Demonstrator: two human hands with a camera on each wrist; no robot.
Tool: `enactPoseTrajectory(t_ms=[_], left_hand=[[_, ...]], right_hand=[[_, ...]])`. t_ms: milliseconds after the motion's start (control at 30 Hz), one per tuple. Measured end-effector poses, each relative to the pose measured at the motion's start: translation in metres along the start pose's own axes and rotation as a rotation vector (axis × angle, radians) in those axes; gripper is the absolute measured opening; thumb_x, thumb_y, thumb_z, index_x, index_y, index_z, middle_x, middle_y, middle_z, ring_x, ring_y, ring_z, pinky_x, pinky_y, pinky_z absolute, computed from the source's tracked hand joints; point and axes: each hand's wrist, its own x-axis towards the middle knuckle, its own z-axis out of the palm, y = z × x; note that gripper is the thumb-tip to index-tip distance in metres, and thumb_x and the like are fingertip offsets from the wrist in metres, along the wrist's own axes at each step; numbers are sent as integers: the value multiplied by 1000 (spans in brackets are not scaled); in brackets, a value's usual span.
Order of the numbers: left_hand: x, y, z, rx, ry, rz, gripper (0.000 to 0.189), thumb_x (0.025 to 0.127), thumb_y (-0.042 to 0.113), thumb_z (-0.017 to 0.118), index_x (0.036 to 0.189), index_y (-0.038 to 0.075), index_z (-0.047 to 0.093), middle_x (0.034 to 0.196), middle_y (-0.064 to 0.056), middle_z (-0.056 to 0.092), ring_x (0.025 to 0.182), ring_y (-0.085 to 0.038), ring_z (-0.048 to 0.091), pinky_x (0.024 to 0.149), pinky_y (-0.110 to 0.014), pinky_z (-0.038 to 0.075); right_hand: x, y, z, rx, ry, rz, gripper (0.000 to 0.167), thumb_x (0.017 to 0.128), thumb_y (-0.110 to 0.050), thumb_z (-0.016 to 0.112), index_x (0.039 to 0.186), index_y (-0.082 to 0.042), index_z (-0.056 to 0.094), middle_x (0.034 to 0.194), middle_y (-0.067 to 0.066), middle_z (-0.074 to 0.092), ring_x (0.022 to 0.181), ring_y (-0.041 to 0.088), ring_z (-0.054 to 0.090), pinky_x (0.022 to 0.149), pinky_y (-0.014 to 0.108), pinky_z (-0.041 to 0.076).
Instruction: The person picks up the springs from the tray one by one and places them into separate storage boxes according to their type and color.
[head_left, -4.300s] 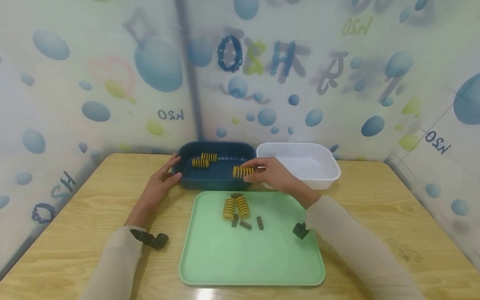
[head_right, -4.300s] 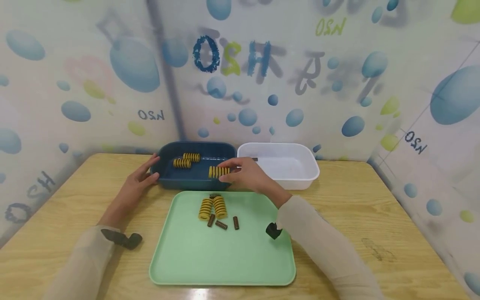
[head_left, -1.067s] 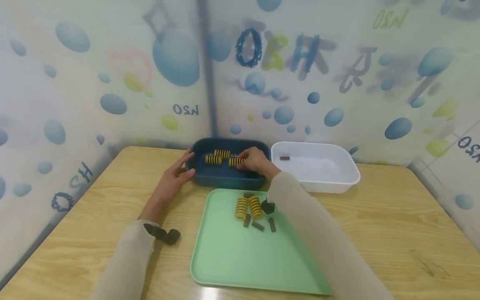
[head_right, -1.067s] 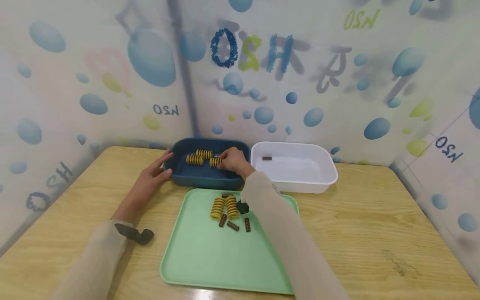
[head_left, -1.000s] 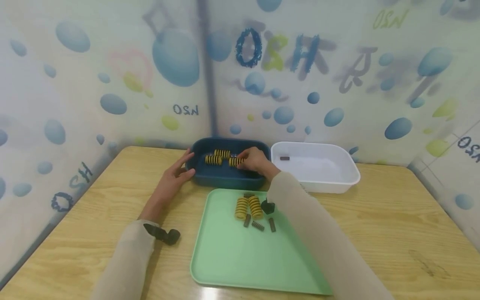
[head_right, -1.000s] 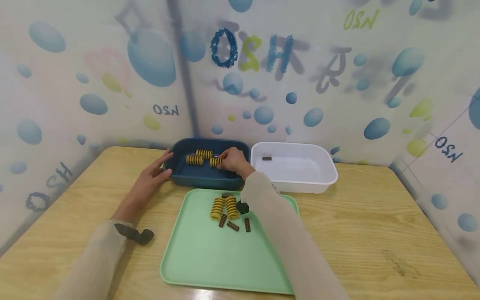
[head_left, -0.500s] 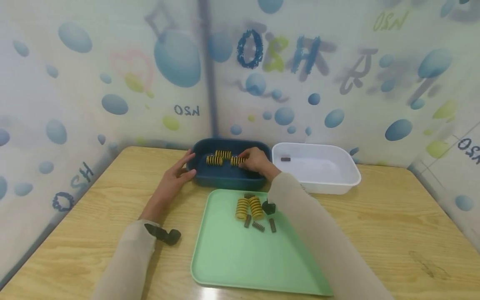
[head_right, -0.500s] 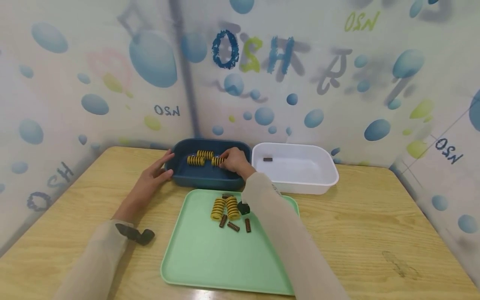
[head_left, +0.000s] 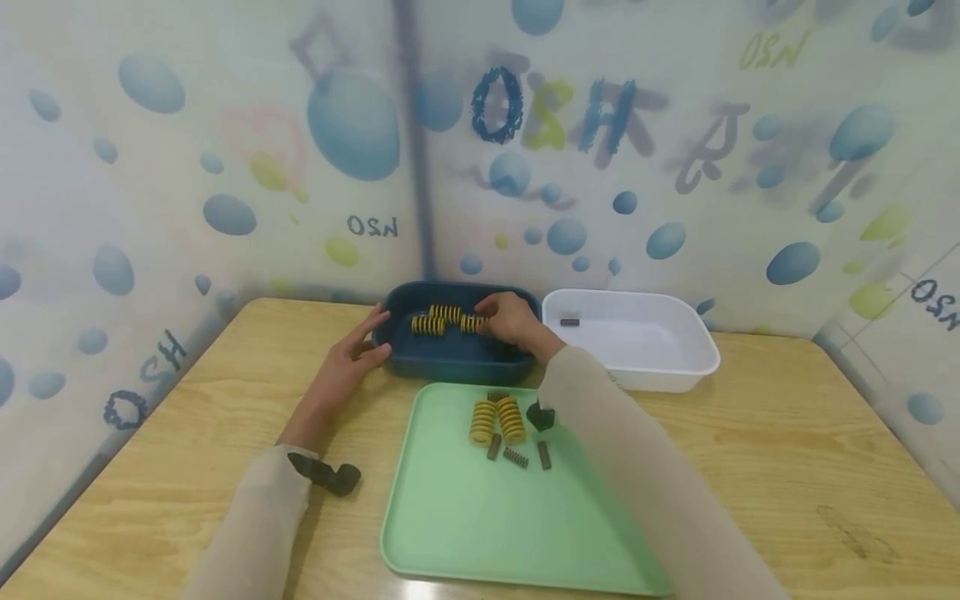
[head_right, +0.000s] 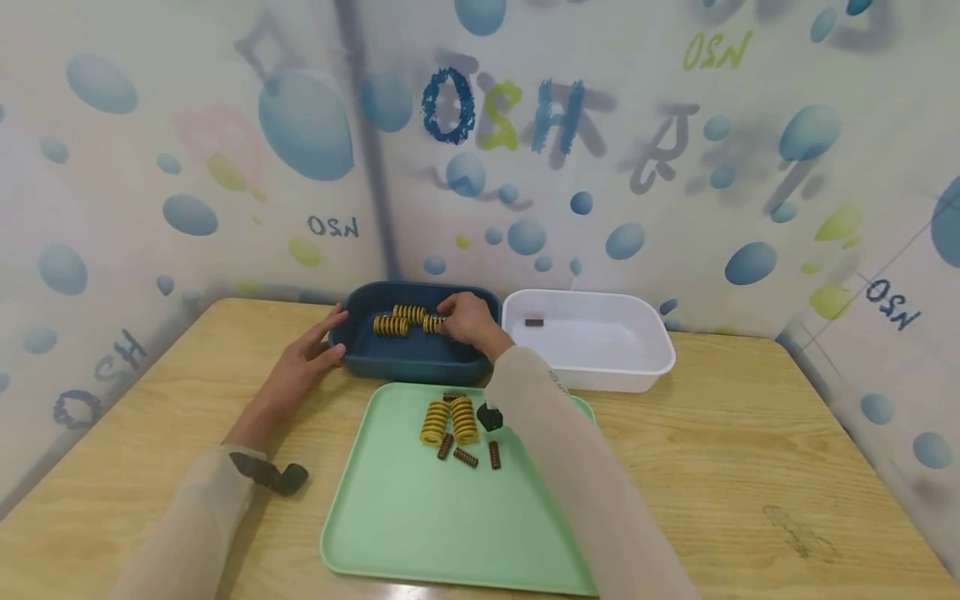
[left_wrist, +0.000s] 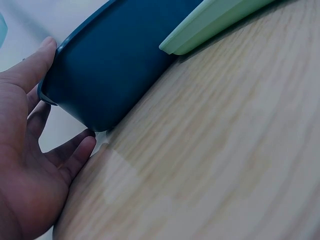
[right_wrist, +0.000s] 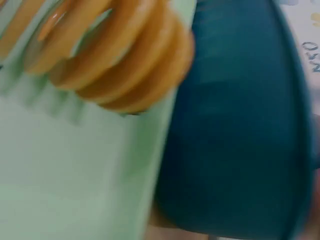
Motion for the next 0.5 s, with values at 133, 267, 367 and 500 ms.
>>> enactPoseTrajectory(t_ms=[133, 267, 367, 500], left_hand=[[2, -12, -1, 25, 15, 3, 56, 98, 23, 57, 149, 20, 36, 157, 13, 17, 128, -34, 40, 90, -19, 40], [2, -14, 0, 31, 19, 15, 55, 98, 24, 57, 149, 21, 37, 157, 13, 18, 126, -34, 41, 90, -19, 40], [3, -15, -1, 31, 9, 20, 56, 98, 23, 57, 149, 19, 36, 158, 11, 17, 127, -36, 41, 91, -20, 40], [4, -11, -2, 42, 1, 15, 57, 98, 23, 57, 150, 16, 35, 158, 9, 16, 128, -36, 40, 92, -23, 39]], right_hand=[[-8, -11, -10, -12, -19, -73, 37, 91, -13, 67, 127, -9, 61, 129, 13, 56, 119, 27, 50, 90, 39, 47], [-19, -19, -20, -27, -35, -138, 39, 91, -18, 67, 129, -13, 59, 133, 9, 53, 119, 26, 50, 89, 38, 47], [-35, -22, -29, -37, -34, -193, 39, 91, -21, 67, 129, -15, 60, 133, 7, 54, 111, 25, 55, 85, 37, 49], [-63, -22, -42, 17, -33, -247, 35, 91, -21, 67, 126, -19, 61, 130, 6, 55, 97, 21, 60, 77, 36, 51]])
